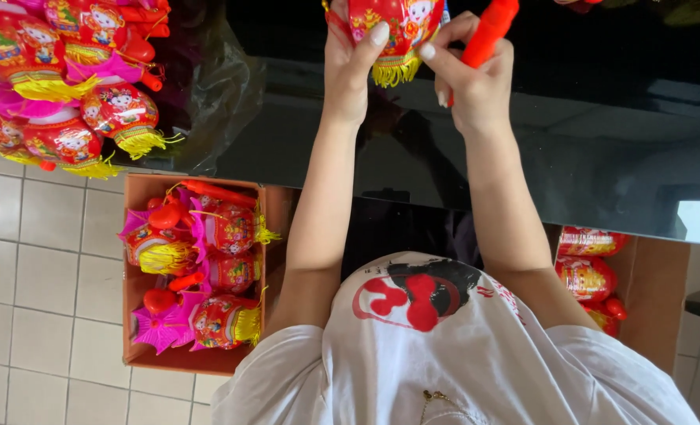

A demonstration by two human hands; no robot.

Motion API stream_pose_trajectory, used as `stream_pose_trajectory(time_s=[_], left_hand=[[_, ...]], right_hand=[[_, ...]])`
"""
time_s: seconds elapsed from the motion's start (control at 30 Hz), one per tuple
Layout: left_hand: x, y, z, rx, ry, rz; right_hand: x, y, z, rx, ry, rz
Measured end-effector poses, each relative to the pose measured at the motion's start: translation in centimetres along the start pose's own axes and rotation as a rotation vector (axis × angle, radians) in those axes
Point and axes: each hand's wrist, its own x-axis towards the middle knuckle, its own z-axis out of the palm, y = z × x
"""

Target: The person is assembling decorative Chinese lanterns by attaching a plastic handle containing a light and sound mechanism to the lantern body and testing the function.

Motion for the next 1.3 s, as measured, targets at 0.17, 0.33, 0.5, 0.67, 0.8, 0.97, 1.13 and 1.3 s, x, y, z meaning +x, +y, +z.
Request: stream_pose_trajectory(time_s=[0.17, 0.33, 0.5, 0.67, 0.8, 0.97, 1.13, 1.3], left_hand=[[-0.2, -0.6, -0.3, -0.066, 0.013, -0.048], [-0.1, -0.4, -0.2, -0.196, -0.008, -0.068], [-1.0, -2.6, -3.2, -0.355, -0.052, -0.075], [-2.1, -5.6, -7.4, -0.433, -0.091, -0.285], [-3.1, -8.3, -10.2, -0.453, -0.148, -0.365], [-5.1, -11.5, -14.8, -0.604, 0.041, -0.6], [-3.6, -6.7, -11.7, -0.57, -0.252, -0.592], [-3.5, -5.9, -11.1, -0.526, -0.3, -0.553]], right_hand=[[-0.1, 0.4, -1.1, 0.14, -0.302, -0.076], [-0.5, 1.5, -3.0, 0.081, -0.33, 0.1], [-0.7, 3.1, -5.8, 0.228, -0.312, 0.076], [-0.1, 6.6, -9.5, 0.521, -0.392, 0.185], [0.7, 10.8, -10.2, 0.725, -0.392, 0.174], [1.0, 10.6, -11.7, 0.9, -0.396, 0.249], [0.3, 11.0, -12.0, 0.982, -0.38, 0.222], [0.1, 11.8, -12.1, 1.063, -0.472, 0.293]])
